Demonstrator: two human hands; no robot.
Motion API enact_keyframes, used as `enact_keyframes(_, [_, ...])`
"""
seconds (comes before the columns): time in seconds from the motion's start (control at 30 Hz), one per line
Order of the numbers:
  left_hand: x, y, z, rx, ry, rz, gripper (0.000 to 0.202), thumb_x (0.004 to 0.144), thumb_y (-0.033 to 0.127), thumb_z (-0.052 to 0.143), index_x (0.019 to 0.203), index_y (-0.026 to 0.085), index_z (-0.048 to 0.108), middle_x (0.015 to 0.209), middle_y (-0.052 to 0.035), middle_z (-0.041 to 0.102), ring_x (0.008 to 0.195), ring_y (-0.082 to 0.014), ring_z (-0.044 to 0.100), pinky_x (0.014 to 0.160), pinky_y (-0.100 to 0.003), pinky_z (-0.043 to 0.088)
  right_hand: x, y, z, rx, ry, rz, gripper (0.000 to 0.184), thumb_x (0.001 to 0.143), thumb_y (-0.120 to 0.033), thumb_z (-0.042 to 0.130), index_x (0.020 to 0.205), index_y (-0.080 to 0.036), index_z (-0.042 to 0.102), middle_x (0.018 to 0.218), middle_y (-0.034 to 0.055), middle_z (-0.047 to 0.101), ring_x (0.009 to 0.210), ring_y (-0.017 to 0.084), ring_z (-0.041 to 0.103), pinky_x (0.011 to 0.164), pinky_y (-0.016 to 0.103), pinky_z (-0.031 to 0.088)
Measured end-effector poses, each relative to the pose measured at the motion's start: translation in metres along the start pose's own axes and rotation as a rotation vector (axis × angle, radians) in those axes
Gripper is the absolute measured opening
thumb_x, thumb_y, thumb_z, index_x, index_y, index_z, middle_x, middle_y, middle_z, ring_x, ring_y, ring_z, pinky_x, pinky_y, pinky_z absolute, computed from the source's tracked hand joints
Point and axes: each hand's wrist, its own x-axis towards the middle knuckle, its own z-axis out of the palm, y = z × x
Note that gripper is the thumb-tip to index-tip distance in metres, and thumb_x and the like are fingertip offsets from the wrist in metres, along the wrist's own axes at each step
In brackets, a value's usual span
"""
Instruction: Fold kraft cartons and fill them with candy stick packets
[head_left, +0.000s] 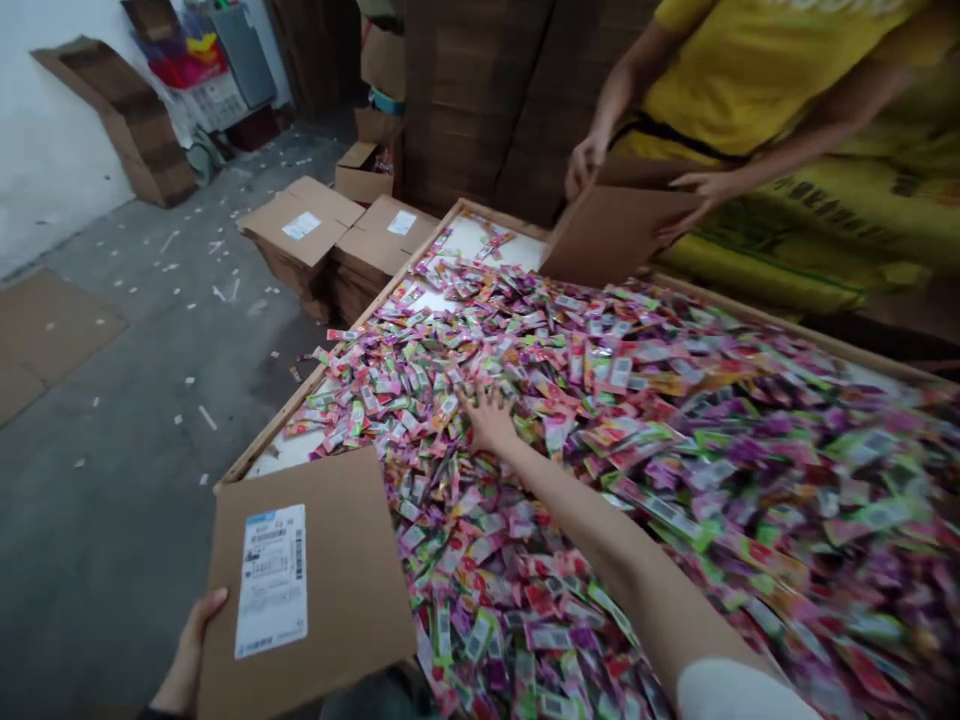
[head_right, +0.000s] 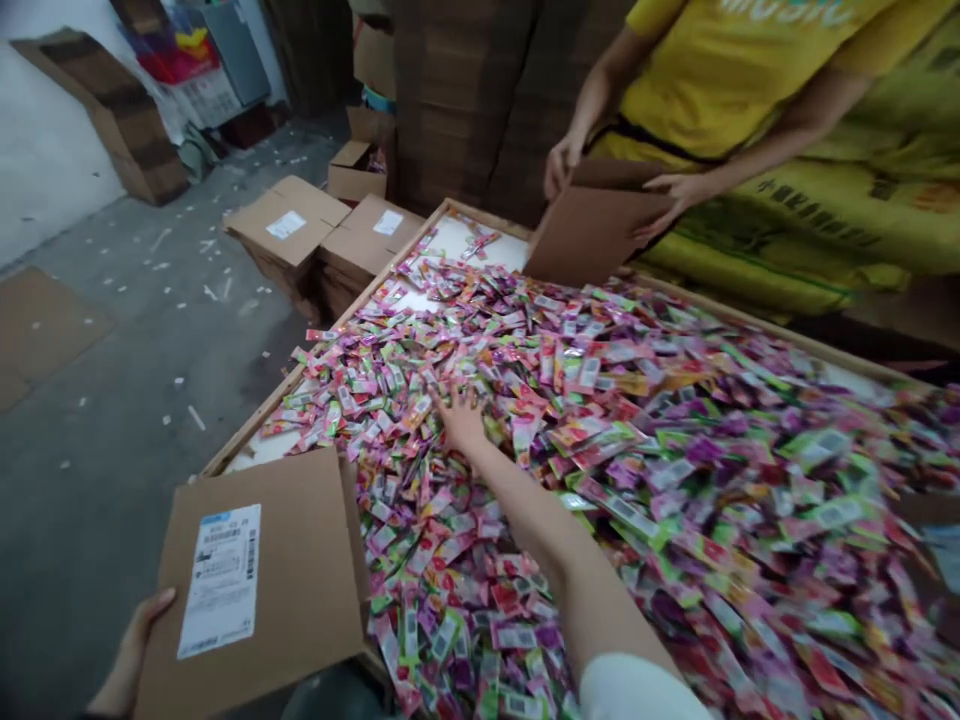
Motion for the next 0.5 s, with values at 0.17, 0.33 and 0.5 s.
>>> enact_keyframes(0.17, [0.028, -0.037, 0.016, -0.276, -0.093, -0.133, 0.062, 0.067, 0.031, 0.057, 0.128, 0.018, 0.062, 0.077, -0.0074, 0.077, 0.083, -0.0379, 0.072, 0.077, -0.054, 0.058, 0.013, -0.009, -0.008, 0.008, -0.036, 0.069, 0.114, 0.053, -0.040, 0.089, 0.150, -0.028, 0.030, 0.155, 0.0237, 0.020, 0.136, 0.052, 0.023, 0.097, 0.066, 0.032])
enact_keyframes(0.33, [0.047, -0.069, 0.032, -0.350, -0.193, -0.212, 0.044, 0.068, 0.037, 0.060, 0.104, 0.015, 0.073, 0.076, -0.0104, 0.077, 0.083, -0.0377, 0.072, 0.082, -0.053, 0.056, -0.039, -0.010, -0.017, 0.024, -0.017, 0.057, 0.042, 0.082, -0.024, 0.061, 0.123, -0.023, 0.059, 0.130, 0.0163, 0.057, 0.117, 0.034, 0.052, 0.091, 0.045, 0.043])
enact_keyframes(0.5, [0.061, -0.098, 0.052, -0.298, -0.380, -0.195, 0.045, 0.070, 0.040, 0.061, 0.105, 0.015, 0.072, 0.083, -0.0104, 0.077, 0.084, -0.0348, 0.073, 0.086, -0.050, 0.054, -0.093, 0.013, -0.068, 0.086, 0.066, 0.104, 0.042, 0.083, -0.030, 0.057, 0.123, -0.017, 0.057, 0.124, 0.0124, 0.062, 0.110, 0.026, 0.059, 0.084, 0.032, 0.047])
